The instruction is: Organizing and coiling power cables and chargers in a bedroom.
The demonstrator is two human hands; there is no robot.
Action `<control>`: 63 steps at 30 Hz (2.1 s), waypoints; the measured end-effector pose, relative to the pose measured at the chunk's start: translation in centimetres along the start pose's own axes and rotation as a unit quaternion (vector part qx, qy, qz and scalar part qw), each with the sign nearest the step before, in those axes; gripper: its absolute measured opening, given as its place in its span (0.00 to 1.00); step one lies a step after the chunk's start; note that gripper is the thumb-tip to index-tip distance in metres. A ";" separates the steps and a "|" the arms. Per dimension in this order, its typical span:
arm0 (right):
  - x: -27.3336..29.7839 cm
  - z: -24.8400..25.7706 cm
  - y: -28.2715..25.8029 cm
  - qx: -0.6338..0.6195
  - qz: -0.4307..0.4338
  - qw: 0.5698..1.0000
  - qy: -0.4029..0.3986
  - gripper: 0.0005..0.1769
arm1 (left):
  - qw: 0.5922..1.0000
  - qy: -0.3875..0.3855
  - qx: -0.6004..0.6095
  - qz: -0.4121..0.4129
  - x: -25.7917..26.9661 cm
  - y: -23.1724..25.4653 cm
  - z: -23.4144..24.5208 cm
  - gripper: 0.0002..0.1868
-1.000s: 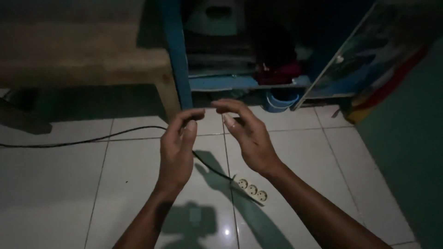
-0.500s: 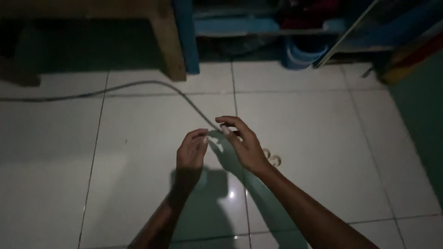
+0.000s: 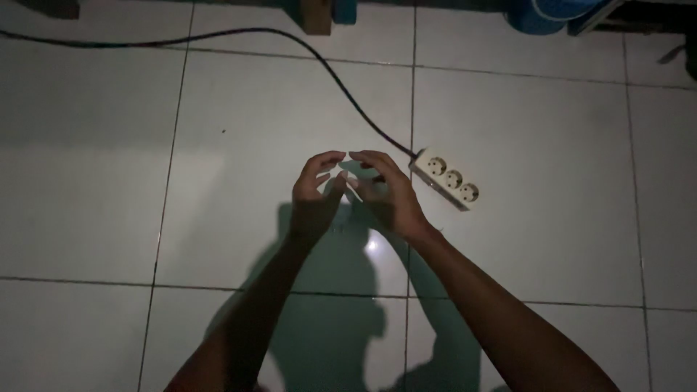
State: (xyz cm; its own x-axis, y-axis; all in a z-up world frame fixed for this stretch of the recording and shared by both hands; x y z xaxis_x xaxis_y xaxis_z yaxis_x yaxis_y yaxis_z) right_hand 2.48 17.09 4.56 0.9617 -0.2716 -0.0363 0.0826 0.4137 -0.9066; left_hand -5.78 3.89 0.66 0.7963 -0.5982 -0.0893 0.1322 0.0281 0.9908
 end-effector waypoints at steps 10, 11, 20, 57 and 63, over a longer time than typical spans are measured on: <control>2.6 -2.6 3.8 -0.162 0.011 0.986 -0.038 0.29 | 0.986 -0.015 -0.165 -0.012 3.0 -3.4 -0.1 0.24; 2.6 -2.6 3.7 -0.178 -0.042 0.983 -0.028 0.30 | 0.979 -0.023 -0.205 -0.006 3.1 -4.6 -0.3 0.22; 4.2 -5.9 8.3 -0.434 -0.234 0.870 -0.010 0.28 | 0.979 -0.015 -0.189 0.079 4.1 -7.0 -0.7 0.23; -3.3 14.7 -10.5 -0.120 -0.002 0.980 0.156 0.26 | 0.978 -0.010 0.194 0.073 -9.4 18.0 -5.2 0.24; -3.0 18.1 -15.7 -0.190 0.064 0.963 0.183 0.24 | 0.985 0.010 0.171 0.034 -10.1 25.3 -4.9 0.23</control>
State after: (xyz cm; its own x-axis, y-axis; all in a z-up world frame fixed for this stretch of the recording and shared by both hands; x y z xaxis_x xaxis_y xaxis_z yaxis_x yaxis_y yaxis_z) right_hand 3.07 27.13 26.51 0.7960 -0.5553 -0.2408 -0.1988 0.1359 -0.9706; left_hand -7.53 14.58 26.14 0.8089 -0.5877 -0.0194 -0.1257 -0.2051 0.9706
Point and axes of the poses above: each hand's wrist, its own x-axis away from the middle knuckle, its own z-axis out of the back of the hand, y = z × x, the point moved 7 cm from there along -x, towards the middle knuckle, and after that the axes turned 3 degrees about -y, right-handed, at the moved point
